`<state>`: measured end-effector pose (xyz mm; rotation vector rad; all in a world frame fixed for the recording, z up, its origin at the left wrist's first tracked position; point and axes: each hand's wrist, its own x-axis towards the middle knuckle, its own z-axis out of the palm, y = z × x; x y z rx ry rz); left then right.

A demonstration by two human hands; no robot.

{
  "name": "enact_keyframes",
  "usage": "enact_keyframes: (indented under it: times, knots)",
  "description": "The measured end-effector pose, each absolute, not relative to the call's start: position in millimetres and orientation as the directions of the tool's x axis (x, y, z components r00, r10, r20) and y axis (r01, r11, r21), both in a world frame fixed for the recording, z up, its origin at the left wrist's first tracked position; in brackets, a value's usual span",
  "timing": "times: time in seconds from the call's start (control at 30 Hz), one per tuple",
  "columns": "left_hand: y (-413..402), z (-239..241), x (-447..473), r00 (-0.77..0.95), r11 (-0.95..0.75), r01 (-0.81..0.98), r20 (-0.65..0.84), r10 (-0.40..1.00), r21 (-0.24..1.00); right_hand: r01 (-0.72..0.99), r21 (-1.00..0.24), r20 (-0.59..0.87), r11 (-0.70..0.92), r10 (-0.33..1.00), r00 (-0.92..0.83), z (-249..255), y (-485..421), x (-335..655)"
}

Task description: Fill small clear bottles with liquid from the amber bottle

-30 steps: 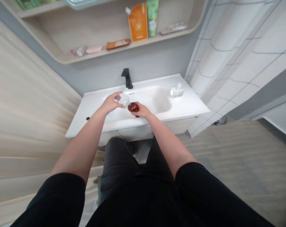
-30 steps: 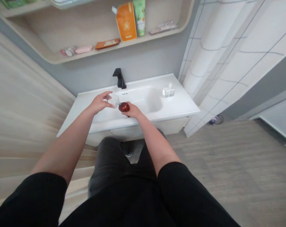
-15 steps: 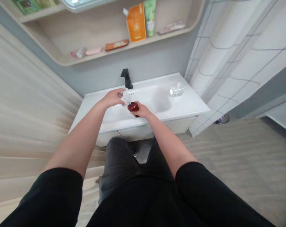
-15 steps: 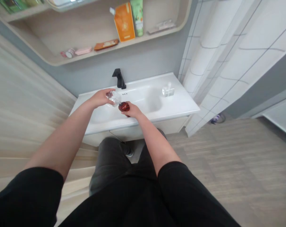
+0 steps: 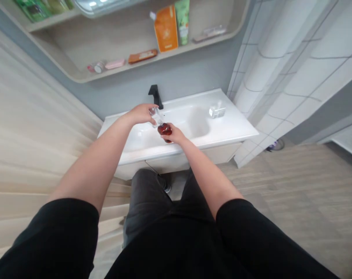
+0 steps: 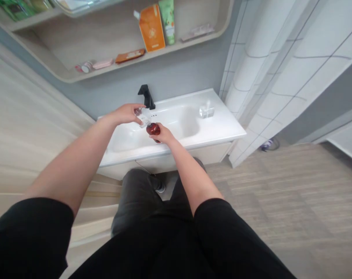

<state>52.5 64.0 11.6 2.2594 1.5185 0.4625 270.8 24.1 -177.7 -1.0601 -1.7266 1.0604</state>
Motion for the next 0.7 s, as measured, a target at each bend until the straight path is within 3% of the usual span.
enact_keyframes:
  times: [0.23, 0.7]
  knots:
    - [57.3, 38.6, 79.8, 0.320, -0.293, 0.925, -0.080, 0.944, 0.243, 0.209, -0.940, 0.213, 0.270, 0.942, -0.260, -177.0, 24.5, 270.5]
    - [68.7, 33.9, 80.6, 0.406, -0.391, 0.883, -0.003, 0.914, 0.258, 0.206, -0.939, 0.218, 0.275, 0.941, -0.260, -178.8, 25.8, 270.9]
